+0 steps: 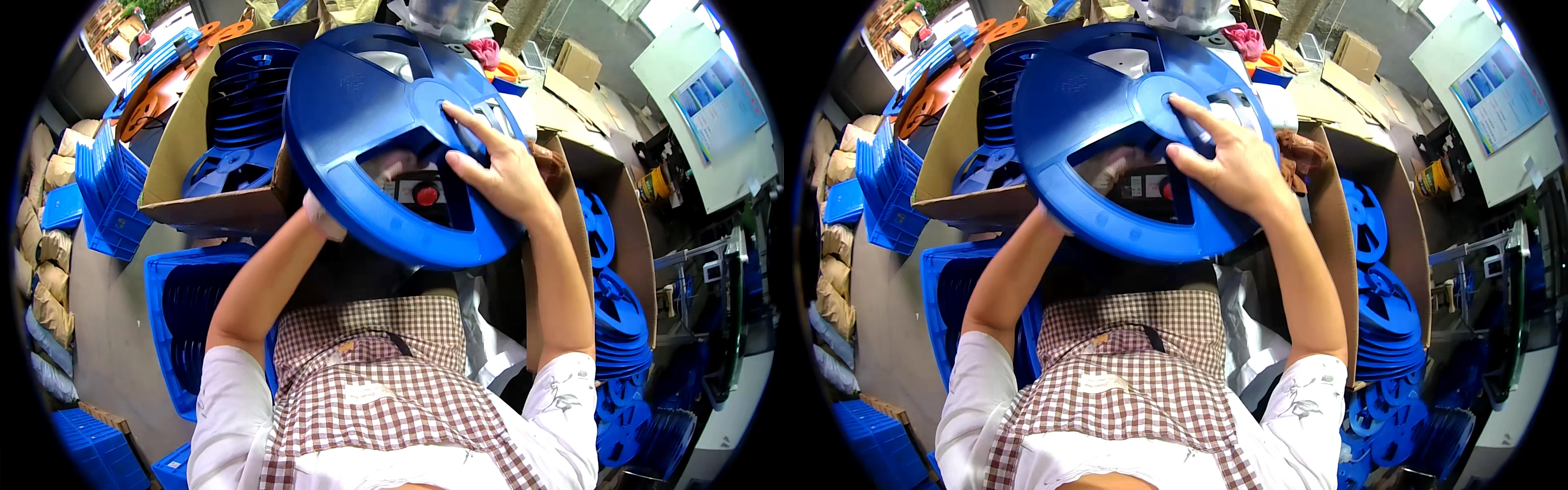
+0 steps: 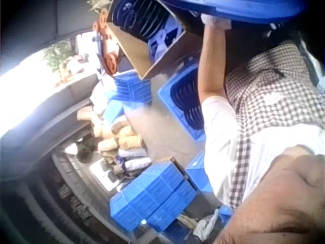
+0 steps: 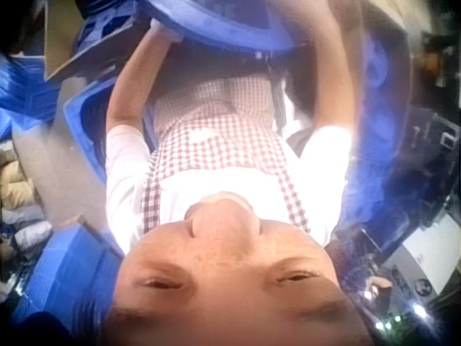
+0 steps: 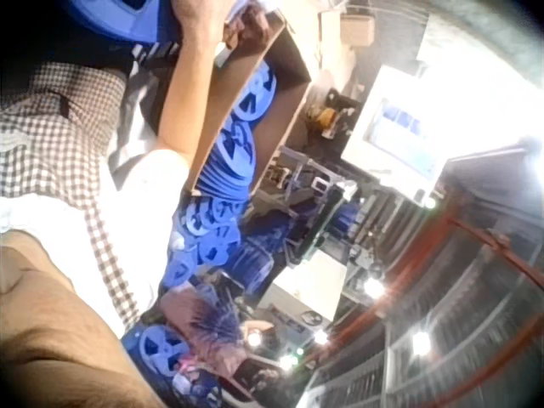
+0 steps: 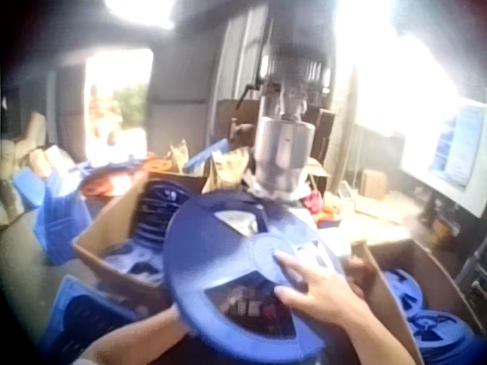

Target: The person repeatedly picks up blue plastic spools, places them on a machine, presses a button, and then removes them. The person stacks the processed spools into a blue crate. Another person is visible in the background handling similar spools.

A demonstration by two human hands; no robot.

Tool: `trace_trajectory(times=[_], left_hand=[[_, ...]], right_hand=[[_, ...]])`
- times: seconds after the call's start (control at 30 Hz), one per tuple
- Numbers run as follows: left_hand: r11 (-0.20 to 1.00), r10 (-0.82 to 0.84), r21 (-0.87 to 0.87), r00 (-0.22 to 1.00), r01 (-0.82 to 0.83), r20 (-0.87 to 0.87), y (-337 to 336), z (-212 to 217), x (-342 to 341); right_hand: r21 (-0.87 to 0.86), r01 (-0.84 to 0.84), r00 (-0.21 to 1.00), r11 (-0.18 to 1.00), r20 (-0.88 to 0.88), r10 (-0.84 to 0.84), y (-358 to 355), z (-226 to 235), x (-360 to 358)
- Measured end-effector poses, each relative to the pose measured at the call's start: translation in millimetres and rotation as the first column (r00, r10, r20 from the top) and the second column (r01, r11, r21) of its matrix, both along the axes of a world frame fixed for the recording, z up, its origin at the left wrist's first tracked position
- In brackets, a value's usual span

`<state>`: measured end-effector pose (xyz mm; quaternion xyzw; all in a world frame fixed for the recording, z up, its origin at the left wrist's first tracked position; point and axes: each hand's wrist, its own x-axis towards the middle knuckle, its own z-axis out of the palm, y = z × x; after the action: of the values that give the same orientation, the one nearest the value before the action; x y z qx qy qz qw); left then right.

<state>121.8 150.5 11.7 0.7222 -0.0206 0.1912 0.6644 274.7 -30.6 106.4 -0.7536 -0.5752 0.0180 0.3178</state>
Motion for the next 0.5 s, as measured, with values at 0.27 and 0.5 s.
trace_trajectory(times=[0.27, 0.5], left_hand=[[0.808, 0.152, -0.582, 0.987, -0.092, 0.055, 110.1, -5.6, 60.4], [0.736, 0.232, -0.658, 0.973, -0.162, 0.020, 120.4, -5.6, 59.7]], right_hand=[[-0.270, 0.115, 0.983, 0.956, 0.168, -0.071, 78.0, -11.1, 102.9], [-0.308, 0.166, 0.970, 0.937, 0.221, -0.100, 128.5, -23.5, 134.8]])
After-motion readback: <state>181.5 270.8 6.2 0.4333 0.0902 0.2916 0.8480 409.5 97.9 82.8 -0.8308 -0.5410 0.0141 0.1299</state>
